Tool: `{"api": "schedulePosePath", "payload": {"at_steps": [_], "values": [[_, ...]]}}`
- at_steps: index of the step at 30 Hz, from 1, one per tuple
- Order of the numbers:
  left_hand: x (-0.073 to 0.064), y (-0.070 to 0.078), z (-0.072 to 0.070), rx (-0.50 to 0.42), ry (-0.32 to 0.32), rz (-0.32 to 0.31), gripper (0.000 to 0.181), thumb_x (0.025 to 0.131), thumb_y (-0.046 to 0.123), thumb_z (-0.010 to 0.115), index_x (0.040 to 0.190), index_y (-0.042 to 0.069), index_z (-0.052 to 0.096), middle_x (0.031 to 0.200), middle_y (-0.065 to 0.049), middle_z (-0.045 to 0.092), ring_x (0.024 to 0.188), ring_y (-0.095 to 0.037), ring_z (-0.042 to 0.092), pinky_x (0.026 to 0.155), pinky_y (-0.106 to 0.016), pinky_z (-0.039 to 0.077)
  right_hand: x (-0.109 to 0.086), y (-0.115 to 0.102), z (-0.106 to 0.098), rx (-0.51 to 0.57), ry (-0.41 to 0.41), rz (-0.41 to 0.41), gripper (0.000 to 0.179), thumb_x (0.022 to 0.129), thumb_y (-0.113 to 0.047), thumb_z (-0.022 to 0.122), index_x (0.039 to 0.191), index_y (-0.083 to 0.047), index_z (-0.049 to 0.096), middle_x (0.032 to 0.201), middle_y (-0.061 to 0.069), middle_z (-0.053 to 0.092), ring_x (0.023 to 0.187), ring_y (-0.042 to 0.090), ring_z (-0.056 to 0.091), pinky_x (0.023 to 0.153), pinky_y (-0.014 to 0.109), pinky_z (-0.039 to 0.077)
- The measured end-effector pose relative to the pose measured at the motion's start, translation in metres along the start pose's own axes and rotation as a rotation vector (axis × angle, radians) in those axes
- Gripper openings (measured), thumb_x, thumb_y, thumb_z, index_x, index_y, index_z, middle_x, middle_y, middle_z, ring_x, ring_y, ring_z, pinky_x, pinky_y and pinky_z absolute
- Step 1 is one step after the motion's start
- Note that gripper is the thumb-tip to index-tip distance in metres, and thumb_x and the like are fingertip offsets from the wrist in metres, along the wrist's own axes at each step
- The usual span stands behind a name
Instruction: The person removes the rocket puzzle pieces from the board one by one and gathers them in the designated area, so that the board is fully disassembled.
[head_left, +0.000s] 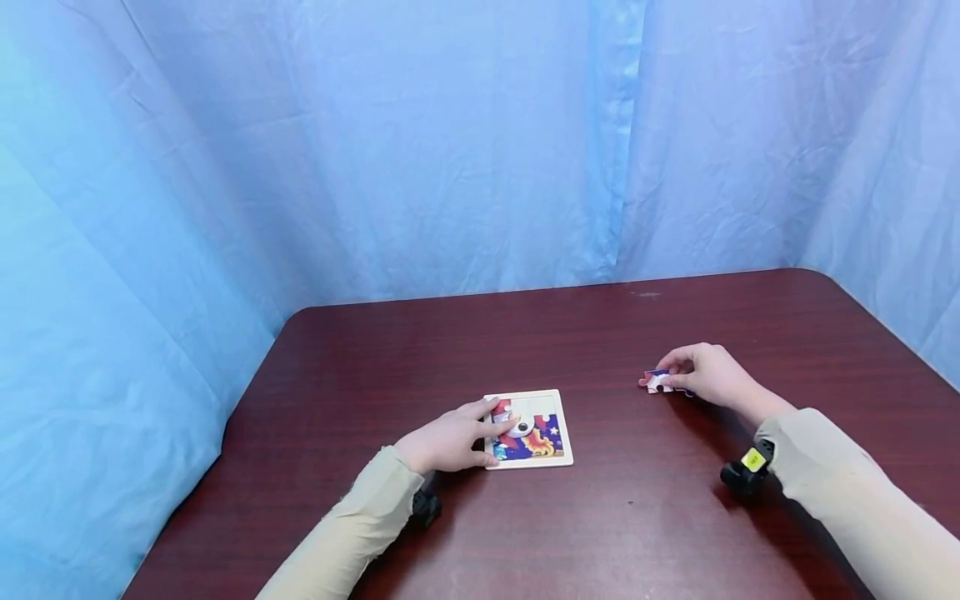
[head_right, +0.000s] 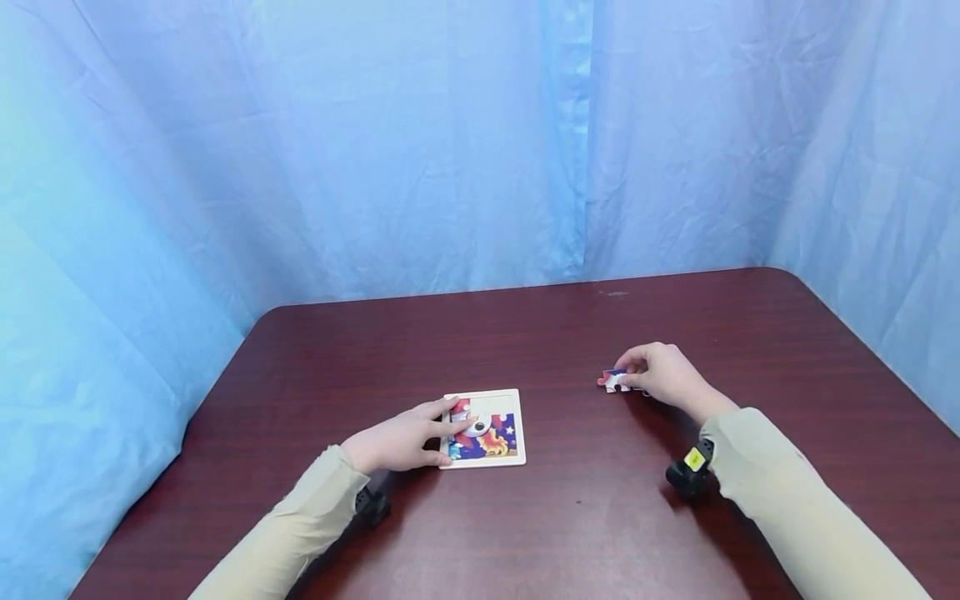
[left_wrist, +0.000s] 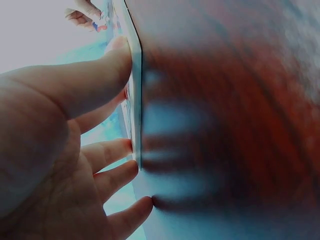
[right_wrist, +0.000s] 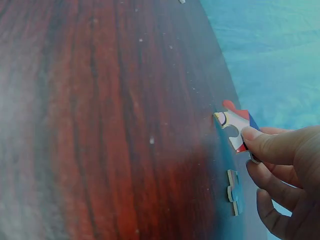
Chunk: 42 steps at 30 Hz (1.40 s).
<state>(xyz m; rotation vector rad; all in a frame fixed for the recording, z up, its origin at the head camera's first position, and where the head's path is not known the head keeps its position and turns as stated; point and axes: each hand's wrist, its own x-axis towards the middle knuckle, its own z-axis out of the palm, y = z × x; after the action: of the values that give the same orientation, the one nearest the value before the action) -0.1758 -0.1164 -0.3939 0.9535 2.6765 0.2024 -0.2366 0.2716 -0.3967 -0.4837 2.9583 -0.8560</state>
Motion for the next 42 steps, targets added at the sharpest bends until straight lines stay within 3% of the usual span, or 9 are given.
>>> {"api": "schedulePosePath", "payload": {"at_steps": [8, 19, 33, 42], "values": [[0.000, 0.001, 0.000, 0.005, -0.001, -0.007, 0.060, 0.089, 0.032, 0.065, 0.144, 0.026, 0.041, 0.155, -0.012, 0.025, 0.140, -0.028, 0.029, 0.110, -0.038, 0.034, 0.001, 0.001, 0.006, -0.035, 0.007, -0.002, 0.012, 0.082, -0.005, 0.069, 0.093, -0.001, 0.071, 0.074, 0.002, 0.062, 0.064, 0.014, 0.048, 0.055, 0.025, 0.040], [0.000, 0.002, 0.000, 0.009, -0.010, -0.010, 0.060, 0.089, 0.032, 0.064, 0.144, 0.027, 0.040, 0.156, -0.012, 0.024, 0.139, -0.028, 0.030, 0.110, -0.038, 0.034, 0.002, -0.002, 0.010, -0.106, 0.019, -0.033, 0.013, 0.082, -0.007, 0.070, 0.094, 0.000, 0.072, 0.076, 0.003, 0.064, 0.068, 0.015, 0.051, 0.063, 0.030, 0.043], [-0.002, 0.004, 0.000, 0.010, -0.024, -0.046, 0.062, 0.089, 0.035, 0.064, 0.145, 0.030, 0.039, 0.157, -0.007, 0.023, 0.141, -0.026, 0.027, 0.110, -0.037, 0.034, 0.002, -0.002, 0.015, -0.105, 0.009, -0.009, 0.011, 0.083, -0.006, 0.068, 0.092, -0.001, 0.072, 0.080, 0.007, 0.064, 0.070, 0.018, 0.051, 0.065, 0.034, 0.045], [-0.001, 0.002, 0.000, 0.017, -0.012, -0.026, 0.060, 0.089, 0.035, 0.064, 0.144, 0.030, 0.040, 0.156, -0.008, 0.025, 0.141, -0.026, 0.028, 0.110, -0.036, 0.034, 0.001, -0.004, 0.012, -0.109, 0.017, -0.004, 0.010, 0.083, -0.007, 0.069, 0.090, -0.002, 0.072, 0.080, 0.007, 0.064, 0.071, 0.019, 0.051, 0.068, 0.038, 0.047]]}}
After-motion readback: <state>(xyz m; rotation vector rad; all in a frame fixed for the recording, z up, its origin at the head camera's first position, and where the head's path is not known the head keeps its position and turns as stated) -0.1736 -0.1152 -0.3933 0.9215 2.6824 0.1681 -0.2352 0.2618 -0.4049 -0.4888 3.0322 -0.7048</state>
